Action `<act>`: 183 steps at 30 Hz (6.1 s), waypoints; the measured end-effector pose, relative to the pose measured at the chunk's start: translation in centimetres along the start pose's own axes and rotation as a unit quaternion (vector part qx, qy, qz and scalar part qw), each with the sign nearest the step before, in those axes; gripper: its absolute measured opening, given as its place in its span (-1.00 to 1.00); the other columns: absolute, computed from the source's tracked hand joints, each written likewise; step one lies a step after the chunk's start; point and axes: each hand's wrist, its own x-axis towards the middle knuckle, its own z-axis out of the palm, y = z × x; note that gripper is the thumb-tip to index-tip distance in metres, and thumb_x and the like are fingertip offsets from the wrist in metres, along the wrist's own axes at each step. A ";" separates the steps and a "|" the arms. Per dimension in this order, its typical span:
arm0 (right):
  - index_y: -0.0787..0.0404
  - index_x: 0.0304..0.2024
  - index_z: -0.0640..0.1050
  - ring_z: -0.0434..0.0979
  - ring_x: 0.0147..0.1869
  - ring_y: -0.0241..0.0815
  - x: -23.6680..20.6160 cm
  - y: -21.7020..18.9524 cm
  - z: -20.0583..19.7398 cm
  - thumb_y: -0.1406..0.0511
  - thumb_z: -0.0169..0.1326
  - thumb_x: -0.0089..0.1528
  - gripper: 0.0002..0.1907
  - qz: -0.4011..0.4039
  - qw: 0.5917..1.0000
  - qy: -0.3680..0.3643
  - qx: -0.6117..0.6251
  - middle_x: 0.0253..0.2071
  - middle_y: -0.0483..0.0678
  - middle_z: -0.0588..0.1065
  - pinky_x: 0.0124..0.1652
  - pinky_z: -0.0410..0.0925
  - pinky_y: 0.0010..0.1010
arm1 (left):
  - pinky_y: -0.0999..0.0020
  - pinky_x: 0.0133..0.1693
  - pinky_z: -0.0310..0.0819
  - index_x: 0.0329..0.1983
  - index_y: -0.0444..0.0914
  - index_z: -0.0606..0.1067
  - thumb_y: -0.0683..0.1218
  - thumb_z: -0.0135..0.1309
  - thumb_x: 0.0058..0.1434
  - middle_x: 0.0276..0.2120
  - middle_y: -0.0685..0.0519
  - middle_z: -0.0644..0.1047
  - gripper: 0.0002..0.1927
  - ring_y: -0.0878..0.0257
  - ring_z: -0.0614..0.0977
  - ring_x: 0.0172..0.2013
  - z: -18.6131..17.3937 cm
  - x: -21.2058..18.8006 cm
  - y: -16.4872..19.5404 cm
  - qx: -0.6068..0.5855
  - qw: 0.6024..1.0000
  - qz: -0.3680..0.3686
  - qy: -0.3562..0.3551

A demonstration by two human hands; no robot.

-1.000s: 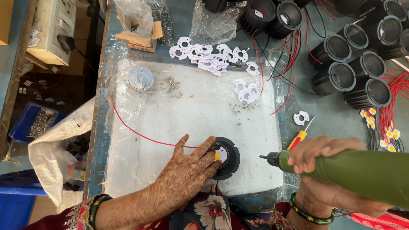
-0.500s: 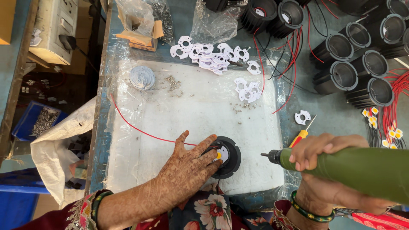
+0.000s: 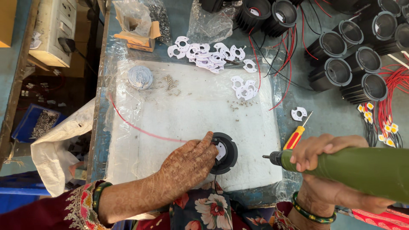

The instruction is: The person places an LED disc with wires into a black finned bulb housing, then uses a green electric screwdriver to drive screws and secure the parts. They thread wires through white plastic mounting plates, fit the plate onto the housing, and set finished housings aside while working through a batch of components on the workbench.

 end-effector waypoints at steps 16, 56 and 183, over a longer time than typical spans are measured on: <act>0.38 -0.20 0.28 0.23 -0.52 0.03 0.0 -0.3 1.8 -0.58 -0.11 -0.12 0.16 -0.004 0.997 0.040 -0.062 -0.54 0.19 0.28 -0.53 0.29 -0.03 | 0.19 0.04 0.36 0.12 -0.32 0.52 -0.14 0.03 0.08 0.09 -0.08 0.48 -0.51 -0.01 0.34 0.34 -0.6 -0.7 0.0 -0.016 0.999 -0.011 0.033; 0.37 -0.16 0.34 0.32 -0.46 0.06 0.4 0.0 -0.7 -0.52 -0.02 -0.10 0.10 0.016 0.998 -0.045 0.028 -0.49 0.23 0.34 -0.42 0.28 -0.03 | -0.76 0.13 -0.09 0.11 -0.22 0.54 -0.05 0.02 0.11 0.16 -0.04 0.43 -0.53 -0.05 0.16 0.40 -0.3 -0.4 1.1 -0.114 0.991 -0.053 -0.042; 0.28 -0.14 0.35 0.37 -0.56 -0.10 4.0 3.9 10.1 -0.45 0.13 -0.07 0.00 0.119 0.974 -0.158 0.113 -0.49 0.11 0.40 -0.54 0.32 -0.21 | -0.52 0.08 0.24 0.05 -0.25 0.53 0.06 0.27 -0.08 0.15 -0.05 0.43 -0.40 -0.09 0.10 0.46 -0.5 0.5 1.3 -0.182 0.975 -0.101 -0.073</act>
